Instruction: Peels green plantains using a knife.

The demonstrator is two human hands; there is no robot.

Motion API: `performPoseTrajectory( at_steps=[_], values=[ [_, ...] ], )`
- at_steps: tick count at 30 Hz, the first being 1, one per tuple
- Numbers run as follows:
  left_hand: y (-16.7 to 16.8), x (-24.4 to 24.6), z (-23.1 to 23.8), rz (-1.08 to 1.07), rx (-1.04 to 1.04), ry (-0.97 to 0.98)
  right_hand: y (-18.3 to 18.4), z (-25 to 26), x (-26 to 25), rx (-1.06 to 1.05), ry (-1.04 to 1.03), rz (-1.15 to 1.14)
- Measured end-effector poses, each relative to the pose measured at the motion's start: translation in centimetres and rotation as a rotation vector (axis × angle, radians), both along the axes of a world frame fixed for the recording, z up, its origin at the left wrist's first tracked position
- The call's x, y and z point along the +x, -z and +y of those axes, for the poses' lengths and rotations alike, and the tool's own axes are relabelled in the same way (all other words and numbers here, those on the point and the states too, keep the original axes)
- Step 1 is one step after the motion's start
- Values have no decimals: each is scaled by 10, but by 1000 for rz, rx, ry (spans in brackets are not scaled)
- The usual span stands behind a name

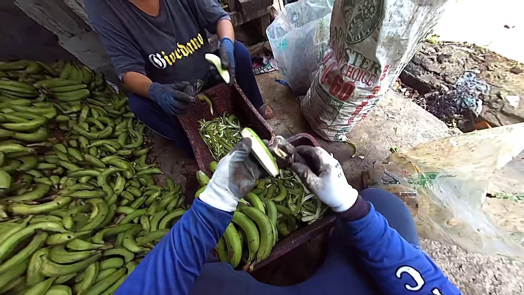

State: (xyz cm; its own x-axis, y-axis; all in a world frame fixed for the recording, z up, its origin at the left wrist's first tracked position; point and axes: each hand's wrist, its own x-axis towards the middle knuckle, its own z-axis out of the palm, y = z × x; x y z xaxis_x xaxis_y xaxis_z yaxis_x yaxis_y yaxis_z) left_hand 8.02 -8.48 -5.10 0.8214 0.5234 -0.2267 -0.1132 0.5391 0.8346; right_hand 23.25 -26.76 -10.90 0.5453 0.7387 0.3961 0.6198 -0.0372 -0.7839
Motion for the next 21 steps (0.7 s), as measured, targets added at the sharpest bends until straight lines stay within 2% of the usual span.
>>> performPoseTrajectory(
  at_steps=[3,7,10,13,15,17,19,21],
  values=[
    [-4,-3,5,-107,-222,-95,6,8,-12,33,-83,-61],
    [-10,-8,1,-55,-210,-19,7,12,-14,76,-113,-151],
    [-11,-8,-3,64,-87,94,2,9,-9,90,-119,-235],
    [-11,-10,-11,58,88,300,0,9,-2,103,-98,-188],
    [-10,-12,-15,76,219,429,-1,10,10,27,-58,-83],
    [-9,-11,-18,102,274,518,-4,9,26,-139,-1,-22],
    [-12,-10,-19,122,372,566,-6,6,38,-240,57,20],
    [-21,-11,-21,223,599,511,-10,1,37,-228,116,65]
  ],
)
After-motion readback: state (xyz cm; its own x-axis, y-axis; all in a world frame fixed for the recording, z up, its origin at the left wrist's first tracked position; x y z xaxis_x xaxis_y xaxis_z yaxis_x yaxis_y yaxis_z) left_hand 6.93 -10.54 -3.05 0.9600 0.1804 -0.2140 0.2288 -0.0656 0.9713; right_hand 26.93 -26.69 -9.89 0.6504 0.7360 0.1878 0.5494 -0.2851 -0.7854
